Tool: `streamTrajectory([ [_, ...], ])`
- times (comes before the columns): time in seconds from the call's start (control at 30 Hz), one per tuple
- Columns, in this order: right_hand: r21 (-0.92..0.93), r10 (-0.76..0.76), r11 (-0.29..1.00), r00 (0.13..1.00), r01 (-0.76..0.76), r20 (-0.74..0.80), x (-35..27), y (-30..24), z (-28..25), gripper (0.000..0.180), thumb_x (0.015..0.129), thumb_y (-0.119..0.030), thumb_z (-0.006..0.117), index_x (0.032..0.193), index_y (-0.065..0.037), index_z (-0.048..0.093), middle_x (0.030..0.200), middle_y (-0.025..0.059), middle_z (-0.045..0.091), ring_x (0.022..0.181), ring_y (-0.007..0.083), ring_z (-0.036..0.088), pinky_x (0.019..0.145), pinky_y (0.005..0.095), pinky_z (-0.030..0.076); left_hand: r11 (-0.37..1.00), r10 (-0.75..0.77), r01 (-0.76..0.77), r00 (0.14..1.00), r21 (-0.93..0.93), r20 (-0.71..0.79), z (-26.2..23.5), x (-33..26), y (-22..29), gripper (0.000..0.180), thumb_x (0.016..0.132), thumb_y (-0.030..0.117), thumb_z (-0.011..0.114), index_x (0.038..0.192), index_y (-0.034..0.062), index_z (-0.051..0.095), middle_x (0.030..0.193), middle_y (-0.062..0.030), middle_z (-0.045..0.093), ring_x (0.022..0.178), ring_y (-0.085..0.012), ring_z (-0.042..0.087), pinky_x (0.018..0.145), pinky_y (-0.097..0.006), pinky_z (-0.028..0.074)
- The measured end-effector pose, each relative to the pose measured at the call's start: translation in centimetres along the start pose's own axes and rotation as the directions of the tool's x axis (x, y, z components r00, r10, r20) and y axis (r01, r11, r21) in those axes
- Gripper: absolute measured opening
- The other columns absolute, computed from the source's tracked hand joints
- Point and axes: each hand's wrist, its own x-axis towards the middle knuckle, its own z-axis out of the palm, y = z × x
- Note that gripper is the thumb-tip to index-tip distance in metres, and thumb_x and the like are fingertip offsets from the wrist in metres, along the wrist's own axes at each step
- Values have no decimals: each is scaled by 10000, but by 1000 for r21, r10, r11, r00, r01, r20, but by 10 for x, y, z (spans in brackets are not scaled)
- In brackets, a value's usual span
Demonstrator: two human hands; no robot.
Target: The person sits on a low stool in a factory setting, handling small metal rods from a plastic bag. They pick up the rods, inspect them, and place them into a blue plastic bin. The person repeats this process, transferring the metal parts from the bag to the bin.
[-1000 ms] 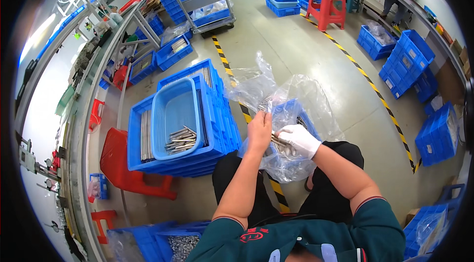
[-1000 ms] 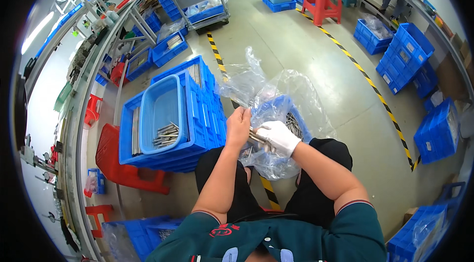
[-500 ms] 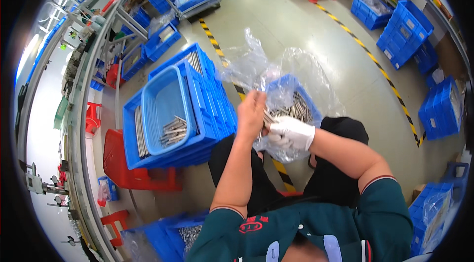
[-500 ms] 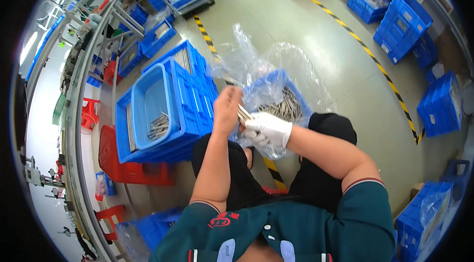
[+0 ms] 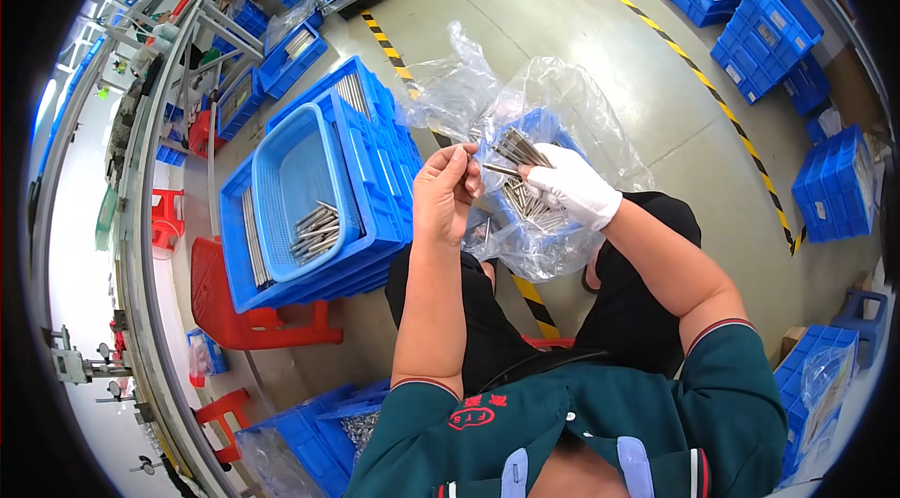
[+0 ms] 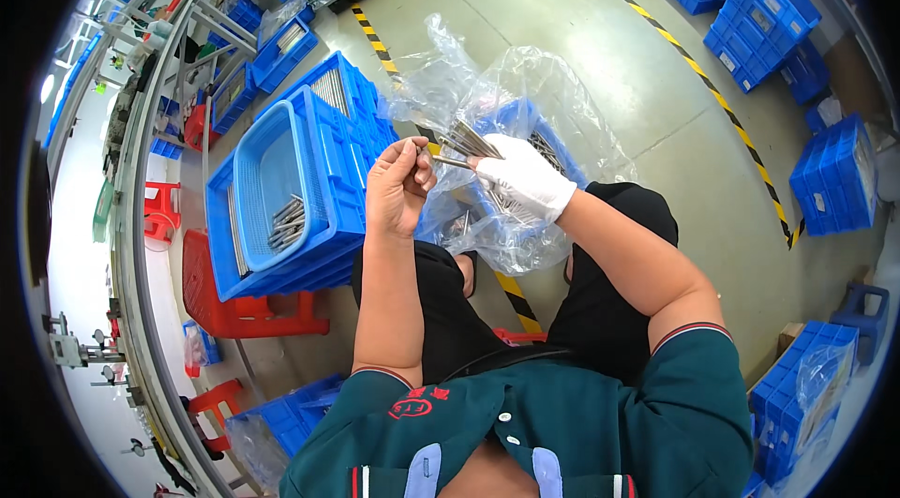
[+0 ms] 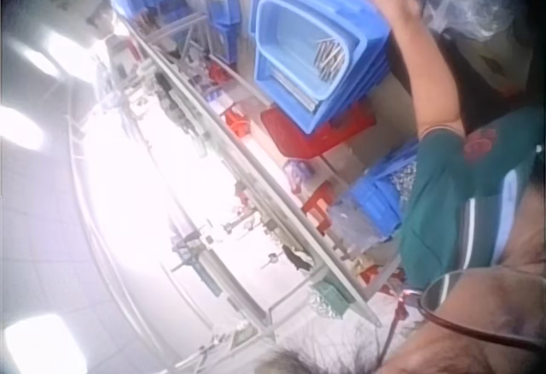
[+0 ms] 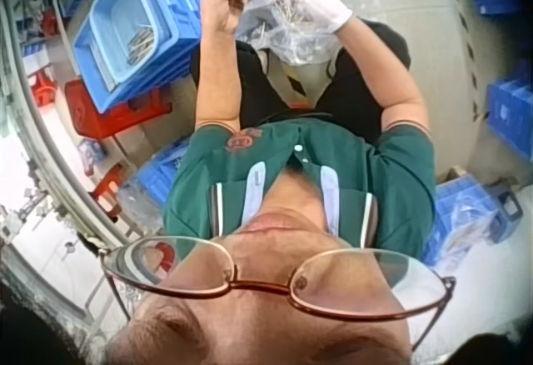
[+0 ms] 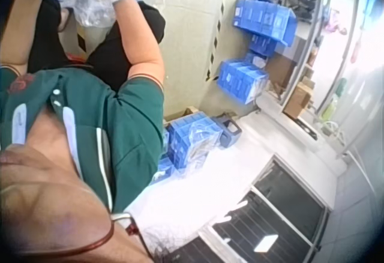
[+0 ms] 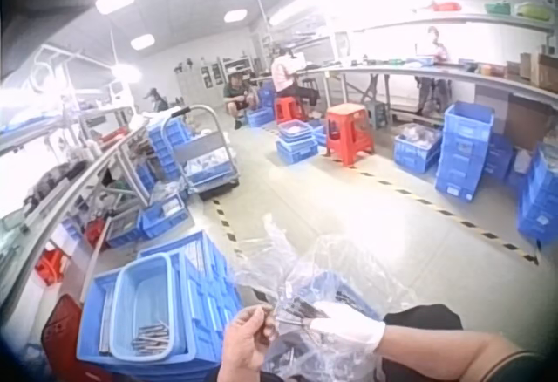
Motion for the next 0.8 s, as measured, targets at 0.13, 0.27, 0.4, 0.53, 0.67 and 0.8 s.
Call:
streamTrajectory([
  [0.13, -58, -30, 998, 999, 28, -26, 0, -1, -2, 208, 895, -242, 576, 848, -40, 561, 655, -15, 503, 575, 71, 445, 523, 249, 367, 998, -40, 43, 998, -54, 49, -1, -1, -1, 189, 943, 151, 554, 1010, -17, 611, 718, -49, 575, 561, -104, 479, 514, -239, 376],
  [0.27, -212, -151, 969, 985, 131, -82, 1, 6, -2, 228, 894, -253, 587, 844, -32, 567, 655, 3, 508, 600, 84, 451, 553, 271, 378, 990, -77, 88, 992, -108, 102, 0, 0, -6, 197, 952, 154, 537, 1033, -15, 599, 709, -43, 569, 547, -97, 460, 498, -233, 352],
  [0.4, -219, -136, 969, 988, 117, -74, -1, 4, -3, 234, 896, -256, 591, 874, -23, 585, 674, 30, 520, 619, 102, 462, 576, 285, 388, 967, -129, 163, 976, -197, 175, -2, 0, -8, 196, 961, 154, 517, 1036, -12, 591, 684, -36, 553, 524, -91, 422, 487, -227, 338],
  [0.53, -250, -192, 953, 978, 168, -75, -3, 1, -4, 222, 896, -237, 592, 903, -16, 591, 705, 49, 527, 651, 122, 478, 609, 295, 401, 931, -185, 250, 951, -265, 246, 4, -2, -11, 202, 968, 157, 501, 1033, -13, 588, 665, -34, 537, 514, -85, 399, 478, -222, 334],
  [0.67, -234, -237, 949, 968, 213, -81, -2, 5, -5, 181, 892, -194, 592, 912, -14, 591, 723, 71, 536, 668, 141, 487, 633, 300, 410, 907, -221, 308, 930, -289, 295, 3, -3, -12, 205, 970, 156, 494, 1035, -16, 586, 664, -34, 535, 508, -79, 395, 469, -216, 335],
  [0.8, -428, -389, 839, 920, 335, -42, -10, -5, -2, 154, 889, -169, 586, 920, -18, 591, 727, 120, 543, 649, 196, 508, 627, 323, 419, 896, -259, 350, 912, -274, 318, 0, -3, -11, 182, 967, 152, 500, 1020, 12, 603, 655, -31, 530, 498, -78, 392, 466, -215, 334],
])
